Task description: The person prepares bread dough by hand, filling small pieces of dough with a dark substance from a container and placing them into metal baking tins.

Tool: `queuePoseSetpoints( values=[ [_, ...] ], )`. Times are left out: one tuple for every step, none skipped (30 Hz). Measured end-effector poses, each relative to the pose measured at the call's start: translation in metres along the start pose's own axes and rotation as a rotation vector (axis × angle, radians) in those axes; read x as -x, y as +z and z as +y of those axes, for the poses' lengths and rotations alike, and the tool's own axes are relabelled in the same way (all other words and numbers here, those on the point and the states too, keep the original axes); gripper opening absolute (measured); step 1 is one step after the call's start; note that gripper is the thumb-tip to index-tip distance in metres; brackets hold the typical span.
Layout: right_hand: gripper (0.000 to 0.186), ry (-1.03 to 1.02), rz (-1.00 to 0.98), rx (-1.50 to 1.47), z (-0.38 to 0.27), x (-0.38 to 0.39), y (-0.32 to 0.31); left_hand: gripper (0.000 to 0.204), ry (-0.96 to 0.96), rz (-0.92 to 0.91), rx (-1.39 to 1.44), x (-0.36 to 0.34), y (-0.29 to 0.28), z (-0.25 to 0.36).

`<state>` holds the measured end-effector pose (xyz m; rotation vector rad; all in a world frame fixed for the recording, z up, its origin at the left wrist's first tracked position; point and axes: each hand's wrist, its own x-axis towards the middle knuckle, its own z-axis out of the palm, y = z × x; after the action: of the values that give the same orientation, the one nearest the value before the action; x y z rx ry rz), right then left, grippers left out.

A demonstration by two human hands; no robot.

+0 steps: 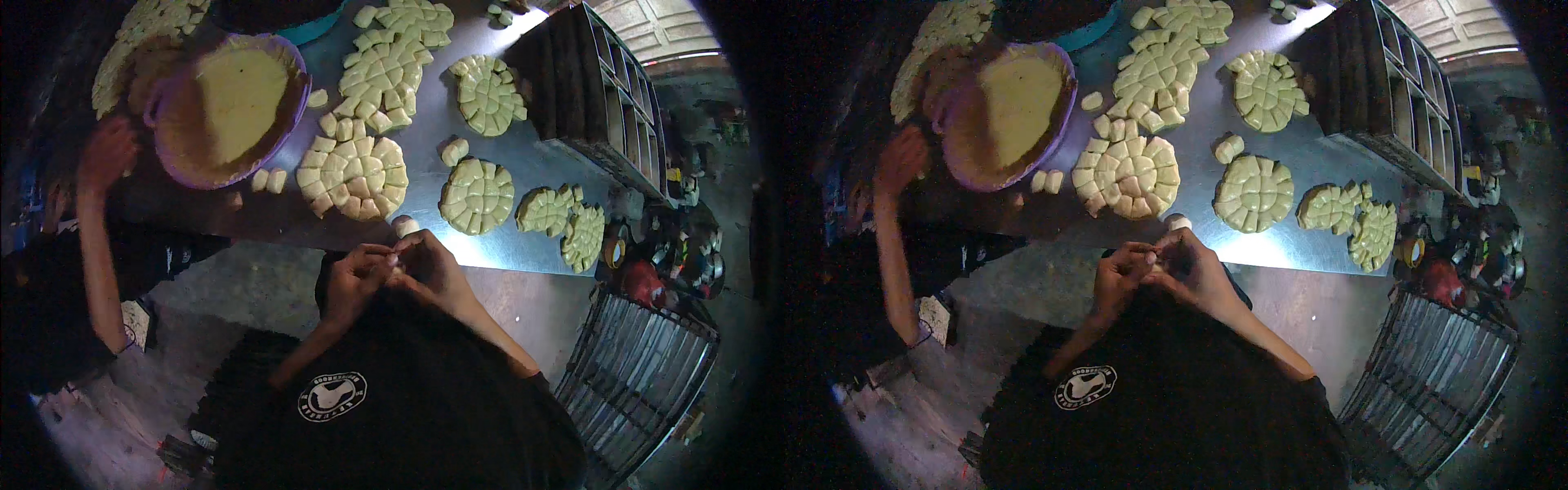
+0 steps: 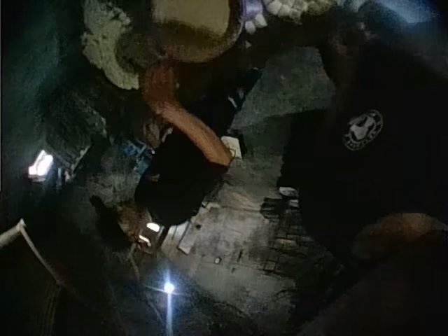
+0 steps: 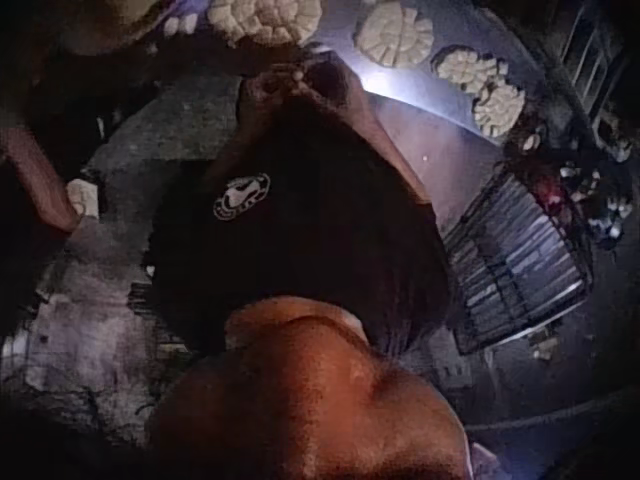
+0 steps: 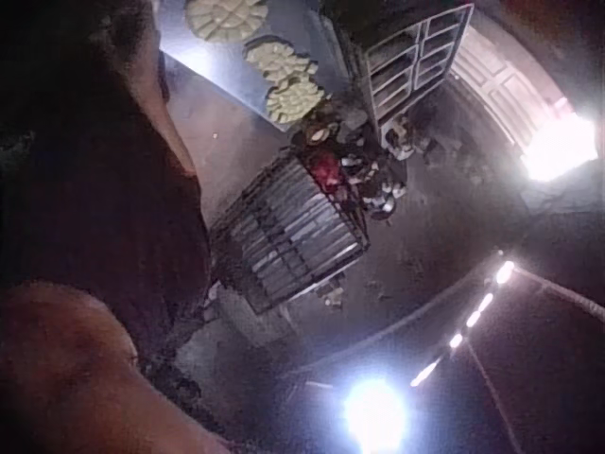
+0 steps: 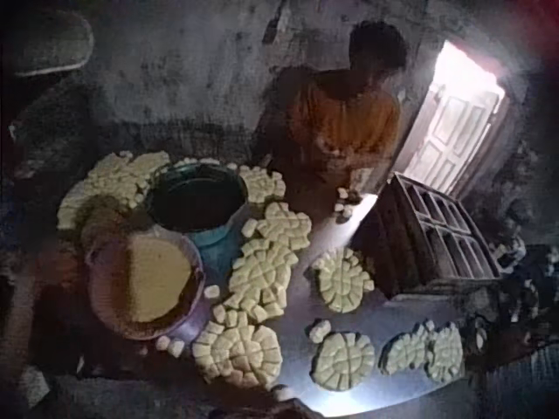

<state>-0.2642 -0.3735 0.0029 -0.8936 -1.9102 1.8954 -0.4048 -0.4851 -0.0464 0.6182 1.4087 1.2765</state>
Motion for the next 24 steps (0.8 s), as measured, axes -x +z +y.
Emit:
queuePoseSetpoints(
  values=[
    [0.048,0.154,-0.019,-0.211,0.015,0.004,0.007,0.031,0.108,0.025,-0.098,0.002,-0.004,-0.005],
    [0.049,0.241,-0.038,-0.226,0.024,0.005,0.009,0.031,0.169,0.016,-0.133,0.000,-0.007,-0.011],
    [0.050,0.319,-0.058,-0.241,0.032,0.005,0.005,0.032,0.239,0.008,-0.170,-0.005,-0.010,-0.020],
    [0.051,0.398,-0.083,-0.255,0.029,-0.001,0.002,0.032,0.308,0.007,-0.205,-0.009,-0.013,-0.022],
    [0.051,0.474,-0.094,-0.154,0.019,-0.007,-0.006,0.032,0.181,0.019,-0.022,-0.011,-0.013,-0.023],
    [0.046,0.292,0.016,-0.176,0.056,-0.005,-0.013,0.033,0.056,0.027,0.155,-0.014,-0.010,-0.017],
    [0.039,0.150,0.056,0.100,0.055,-0.018,-0.021,0.034,-0.066,0.047,0.330,-0.019,-0.010,-0.017],
    [0.033,0.011,0.101,0.369,0.049,-0.031,-0.027,0.036,-0.068,0.042,0.260,-0.027,-0.016,-0.019],
    [0.026,0.018,0.164,0.480,0.046,-0.042,-0.030,0.035,-0.059,0.053,0.149,-0.031,-0.020,-0.018],
    [0.021,0.017,0.222,0.600,0.044,-0.053,-0.034,0.035,-0.040,0.068,0.045,-0.034,-0.023,-0.018],
    [0.024,-0.008,0.206,0.589,0.059,-0.056,-0.040,0.033,-0.040,0.060,-0.009,-0.035,-0.026,-0.019],
    [0.026,-0.009,0.127,0.589,0.065,-0.057,-0.042,0.032,-0.040,0.058,-0.063,-0.037,-0.031,-0.019],
    [0.028,-0.011,0.045,0.589,0.069,-0.059,-0.044,0.031,-0.040,0.059,-0.116,-0.038,-0.034,-0.019],
    [0.030,-0.014,-0.038,0.589,0.076,-0.060,-0.047,0.030,-0.050,0.051,-0.154,-0.039,-0.035,-0.020],
    [0.031,-0.121,0.017,0.647,0.086,-0.060,-0.041,0.029,-0.061,0.052,-0.197,-0.039,-0.038,-0.020],
    [0.031,-0.159,0.033,0.685,0.092,-0.060,-0.047,0.028,-0.073,0.053,-0.239,-0.039,-0.037,-0.020],
    [0.031,-0.198,0.049,0.723,0.097,-0.058,-0.056,0.028,-0.022,0.075,-0.287,-0.039,-0.034,-0.020],
    [0.031,-0.241,0.067,0.757,0.090,-0.062,-0.061,0.027,0.030,0.099,-0.339,-0.039,-0.031,-0.019],
    [0.032,-0.237,0.106,0.675,0.063,-0.068,-0.066,0.027,0.085,0.127,-0.395,-0.039,-0.027,-0.018],
    [0.032,-0.007,0.253,0.496,0.063,-0.077,-0.079,0.026,0.124,0.169,-0.430,-0.039,-0.020,-0.015],
    [0.030,-0.186,0.354,0.690,0.077,-0.090,-0.105,0.026,0.165,0.195,-0.473,-0.039,-0.011,-0.005],
    [0.028,-0.350,0.491,0.899,0.091,-0.103,-0.132,0.025,0.206,0.226,-0.519,-0.040,-0.002,0.003],
    [0.028,-0.455,0.558,0.956,0.100,-0.116,-0.152,0.023,0.235,0.268,-0.513,-0.042,0.008,0.007],
    [0.029,-0.400,0.460,0.943,0.111,-0.125,-0.166,0.022,0.268,0.302,-0.502,-0.046,0.018,0.007]
  ],
)
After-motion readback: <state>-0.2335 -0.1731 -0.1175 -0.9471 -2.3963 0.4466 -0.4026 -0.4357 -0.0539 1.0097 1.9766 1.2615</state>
